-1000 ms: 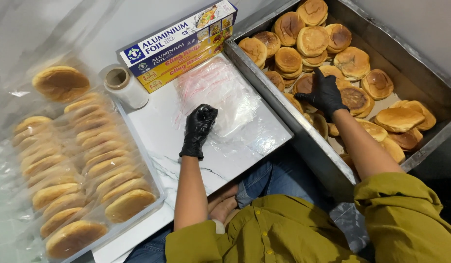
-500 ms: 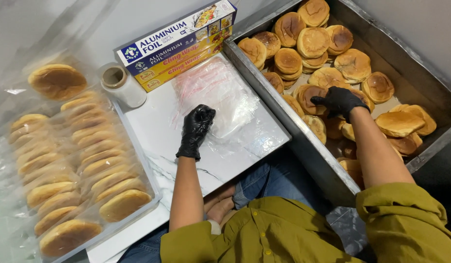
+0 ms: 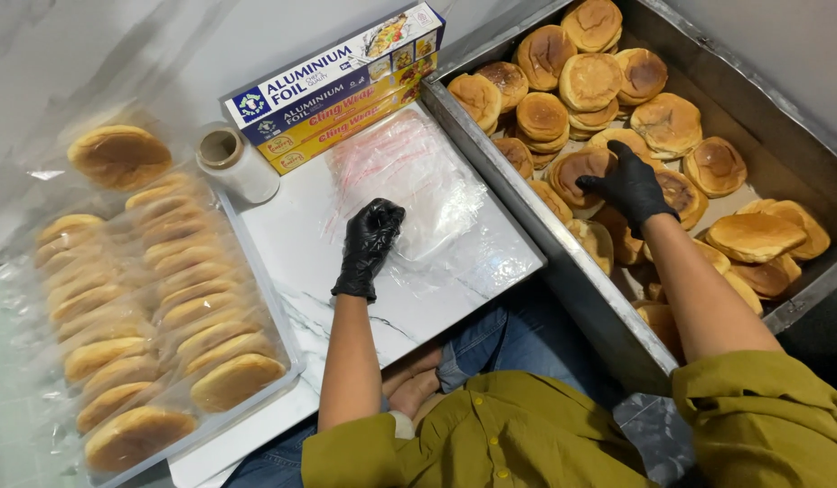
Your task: Individually wrapping baked buns in plastic film and organizing them into a plastic storage container.
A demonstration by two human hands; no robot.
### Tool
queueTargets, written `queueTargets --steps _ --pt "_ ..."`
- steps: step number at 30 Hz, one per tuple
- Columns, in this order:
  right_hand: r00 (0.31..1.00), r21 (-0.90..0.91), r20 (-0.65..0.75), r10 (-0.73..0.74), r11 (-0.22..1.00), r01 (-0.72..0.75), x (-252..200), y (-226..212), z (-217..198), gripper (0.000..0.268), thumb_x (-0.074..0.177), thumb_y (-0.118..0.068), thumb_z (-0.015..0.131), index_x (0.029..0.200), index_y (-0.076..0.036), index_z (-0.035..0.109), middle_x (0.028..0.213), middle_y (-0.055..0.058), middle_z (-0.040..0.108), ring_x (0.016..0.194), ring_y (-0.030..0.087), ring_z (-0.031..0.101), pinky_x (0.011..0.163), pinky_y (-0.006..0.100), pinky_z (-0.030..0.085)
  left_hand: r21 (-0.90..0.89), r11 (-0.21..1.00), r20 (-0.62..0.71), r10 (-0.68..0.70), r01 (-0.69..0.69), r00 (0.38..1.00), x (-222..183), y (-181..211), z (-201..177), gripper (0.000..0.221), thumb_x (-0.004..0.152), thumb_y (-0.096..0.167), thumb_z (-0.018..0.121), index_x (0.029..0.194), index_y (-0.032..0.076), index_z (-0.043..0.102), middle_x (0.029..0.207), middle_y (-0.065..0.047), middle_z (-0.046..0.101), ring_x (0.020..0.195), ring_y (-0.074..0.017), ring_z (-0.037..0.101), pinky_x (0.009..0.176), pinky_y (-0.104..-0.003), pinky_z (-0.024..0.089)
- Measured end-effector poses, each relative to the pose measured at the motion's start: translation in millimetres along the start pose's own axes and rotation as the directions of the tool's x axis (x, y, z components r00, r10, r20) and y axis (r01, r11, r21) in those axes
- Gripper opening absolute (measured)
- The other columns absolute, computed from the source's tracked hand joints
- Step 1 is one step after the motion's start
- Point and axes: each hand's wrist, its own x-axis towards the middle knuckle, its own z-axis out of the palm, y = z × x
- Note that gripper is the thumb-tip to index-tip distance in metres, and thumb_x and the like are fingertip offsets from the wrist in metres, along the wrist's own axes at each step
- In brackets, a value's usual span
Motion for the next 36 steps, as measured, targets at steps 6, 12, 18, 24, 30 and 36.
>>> queueTargets --steps 6,12,18,24,30,36 --pt "0.994 0.002 -0.014 -0.11 0.994 0.11 5 1 13 0.081 0.085 -0.03 0.083 0.156 -0.012 0.047 0.142 0.031 0.054 0.135 0.045 0.049 0.113 0.055 0.041 0.051 0.998 0.018 0.027 -0.028 0.999 0 2 -4 0.013 0.084 0.024 0.084 0.088 0.017 0.074 0.073 -0.003 0.071 0.076 -0.0148 0.072 0.078 -0.034 0.057" --pt "0.999 0.226 -0.005 -0.037 0.974 0.037 3 6 10 0.089 0.078 -0.037 0.09 0.154 -0.013 0.049 0.147 0.025 0.052 0.137 0.04 0.048 0.112 0.052 0.041 -0.009 0.998 0.018 0.062 -0.062 0.998 -2 2 -3 0.015 0.084 0.022 0.085 0.089 0.015 0.074 0.073 -0.004 0.07 0.075 -0.0128 0.068 0.079 -0.034 0.057" --pt "0.998 0.451 0.029 0.055 0.89 -0.062 25 17 17 0.09 0.081 -0.04 0.096 0.149 0.0 0.051 0.125 0.036 0.058 0.101 0.032 0.067 0.08 0.038 0.057 -0.01 0.998 0.01 0.061 -0.061 0.998 -1 0 -1 0.016 0.083 0.021 0.086 0.089 0.014 0.074 0.073 -0.004 0.071 0.075 -0.0138 0.069 0.079 -0.034 0.057" --pt "0.926 0.521 0.334 0.175 0.785 -0.336 11 5 1 0.025 0.092 -0.028 0.077 0.095 -0.004 0.068 0.081 0.008 0.064 0.071 0.017 0.061 0.068 0.03 0.055 -0.026 0.998 0.013 0.062 -0.061 0.998 -2 1 1 0.016 0.083 0.02 0.086 0.088 0.012 0.073 0.073 -0.006 0.071 0.074 -0.0154 0.07 0.078 -0.035 0.057" --pt "0.903 0.372 0.352 0.246 0.848 -0.376 -7 -18 -16 0.034 0.094 -0.028 0.071 0.109 0.003 0.071 0.102 0.012 0.073 0.086 0.021 0.067 0.079 0.031 0.057 0.046 0.991 0.028 0.124 -0.125 0.992 4 -13 -1 0.014 0.085 0.023 0.085 0.093 0.016 0.075 0.076 -0.007 0.072 0.079 -0.0176 0.072 0.078 -0.037 0.057" --pt "0.921 0.255 0.318 0.224 0.916 -0.31 -1 -6 -14 0.041 0.09 -0.036 0.071 0.105 0.002 0.073 0.099 0.014 0.072 0.085 0.023 0.064 0.076 0.033 0.053 0.002 0.991 0.026 0.136 -0.136 0.99 1 -8 -2 0.015 0.084 0.021 0.085 0.093 0.015 0.075 0.074 -0.006 0.071 0.077 -0.0145 0.069 0.08 -0.036 0.057"
